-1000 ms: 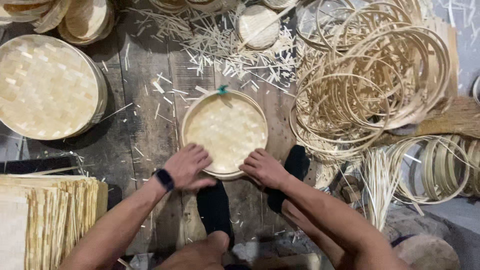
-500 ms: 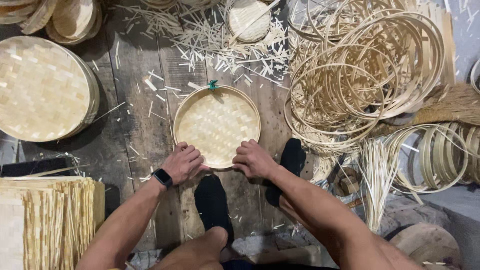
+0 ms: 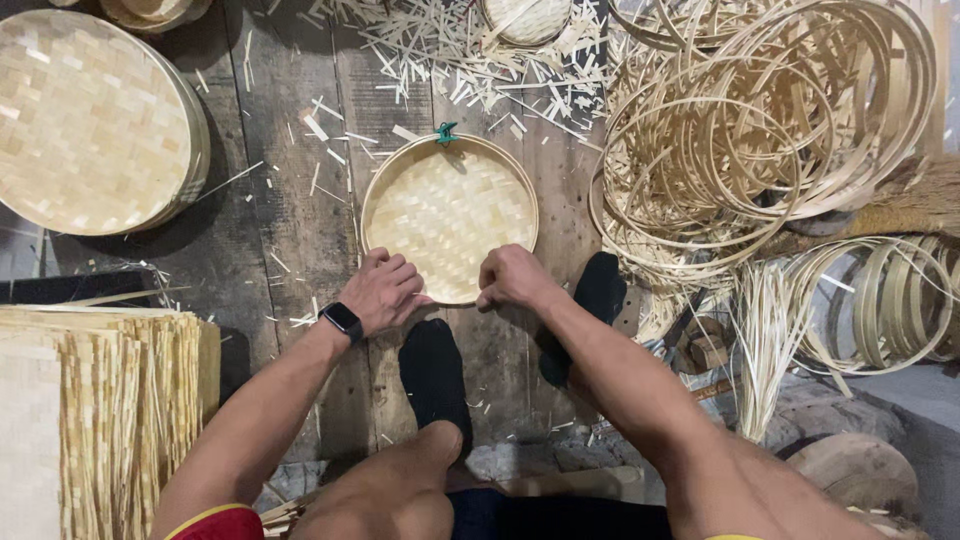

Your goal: The person fits a flexible bamboo hoop around the rim of a woven base, pressing and smoothing the edges by hand to secure the frame.

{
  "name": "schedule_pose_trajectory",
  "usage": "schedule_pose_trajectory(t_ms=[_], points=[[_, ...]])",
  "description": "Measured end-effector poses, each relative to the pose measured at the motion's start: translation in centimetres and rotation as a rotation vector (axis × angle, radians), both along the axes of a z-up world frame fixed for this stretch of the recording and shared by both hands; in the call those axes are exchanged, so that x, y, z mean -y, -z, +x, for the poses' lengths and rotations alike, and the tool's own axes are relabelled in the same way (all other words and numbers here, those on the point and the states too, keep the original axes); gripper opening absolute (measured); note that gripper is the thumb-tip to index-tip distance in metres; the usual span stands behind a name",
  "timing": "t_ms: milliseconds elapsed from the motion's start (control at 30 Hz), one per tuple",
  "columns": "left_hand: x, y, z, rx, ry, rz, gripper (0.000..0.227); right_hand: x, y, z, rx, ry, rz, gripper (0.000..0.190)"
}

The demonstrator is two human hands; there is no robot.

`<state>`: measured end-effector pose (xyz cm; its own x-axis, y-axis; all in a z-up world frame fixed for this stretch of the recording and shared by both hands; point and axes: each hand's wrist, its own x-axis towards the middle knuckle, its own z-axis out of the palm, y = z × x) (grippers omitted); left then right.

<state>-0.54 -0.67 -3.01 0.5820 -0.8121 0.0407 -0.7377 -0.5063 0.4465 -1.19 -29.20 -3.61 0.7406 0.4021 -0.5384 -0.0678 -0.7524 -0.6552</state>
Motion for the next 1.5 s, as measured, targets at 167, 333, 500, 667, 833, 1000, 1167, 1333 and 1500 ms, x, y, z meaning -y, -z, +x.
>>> schedule_pose_trajectory(t_ms=[167, 333, 500, 667, 833, 1000, 1167, 1333, 1500], points=[[-0.2, 0.6, 0.8, -0.144, 0.014, 0.025, 0.03, -0.3, -1.2, -0.2, 0.129, 0.065, 0.021, 0.04], [1.0, 0.5, 0.0, -0.176, -0.036, -0.003, 0.03, -1.1, -2.4, -3.9, 0.498, -0.161, 0.106, 0.031], [-0.8, 0.6, -0.7, 0.064, 0.07, -0.135, 0.025, 1.0, -1.2, -3.7, 0.66, -0.364, 0.051, 0.022], [-0.9, 0.7, -0.3, 0.12, 0.079, -0.144, 0.019, 3.7, -1.3, -1.7, 0.584, -0.469, -0.032, 0.009], [0.4, 0.9, -1.4, 0.167, 0.033, -0.086, 0.021, 2.8, -2.2, -1.9, 0.482, -0.393, -0.052, 0.012], [0.5, 0.8, -1.0, 0.212, 0.056, -0.024, 0.02, 1.3, -2.3, -2.5, 0.435, -0.276, -0.069, 0.016], [0.5, 1.5, -1.5, 0.127, 0.071, 0.095, 0.015, 1.2, -1.9, -2.8, 0.414, -0.293, -0.098, 0.012], [0.7, 1.7, -1.5, 0.066, 0.073, 0.165, 0.015, 0.3, -1.0, -1.1, 0.153, -0.096, -0.142, 0.019], [1.2, 1.6, -0.9, 0.016, 0.09, 0.31, 0.018, 0.0, -0.6, -0.2, 0.03, 0.058, -0.163, 0.032]])
